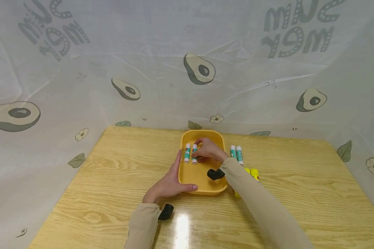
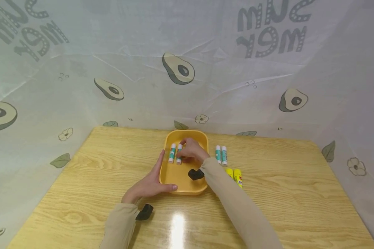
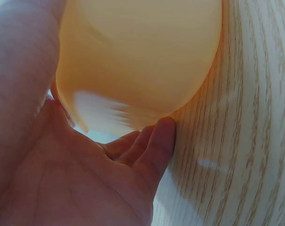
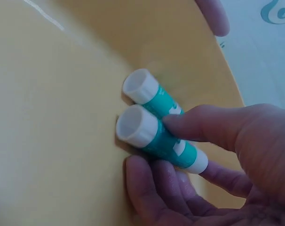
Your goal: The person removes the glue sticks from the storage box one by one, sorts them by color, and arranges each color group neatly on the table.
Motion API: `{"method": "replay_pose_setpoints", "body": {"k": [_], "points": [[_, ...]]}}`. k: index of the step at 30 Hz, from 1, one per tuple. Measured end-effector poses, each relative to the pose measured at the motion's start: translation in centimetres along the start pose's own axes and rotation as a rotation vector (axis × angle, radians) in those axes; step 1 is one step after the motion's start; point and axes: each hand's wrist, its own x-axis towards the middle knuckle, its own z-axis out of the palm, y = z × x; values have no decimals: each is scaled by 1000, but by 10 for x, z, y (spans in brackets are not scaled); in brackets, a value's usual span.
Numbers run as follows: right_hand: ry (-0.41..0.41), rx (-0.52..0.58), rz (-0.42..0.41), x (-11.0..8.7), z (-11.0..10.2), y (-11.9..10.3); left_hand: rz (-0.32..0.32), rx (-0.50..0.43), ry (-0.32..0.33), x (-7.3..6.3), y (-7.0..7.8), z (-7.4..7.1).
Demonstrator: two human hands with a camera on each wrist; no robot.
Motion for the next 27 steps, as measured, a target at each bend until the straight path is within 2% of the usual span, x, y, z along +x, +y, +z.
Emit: {"method": "replay_pose_setpoints", "body": {"k": [4, 12, 19, 27], "points": [[-13, 33, 6, 0, -1, 0, -1, -6, 7, 0, -1, 1], [-23, -13, 19, 0, -4, -2, -14, -47, 5, -1, -1, 2], [-32, 13, -4, 0, -8, 0, -13, -32, 7, -1, 0, 1], [-53, 76, -68, -7, -16, -5, -24, -13, 23, -3, 1, 2]]}}
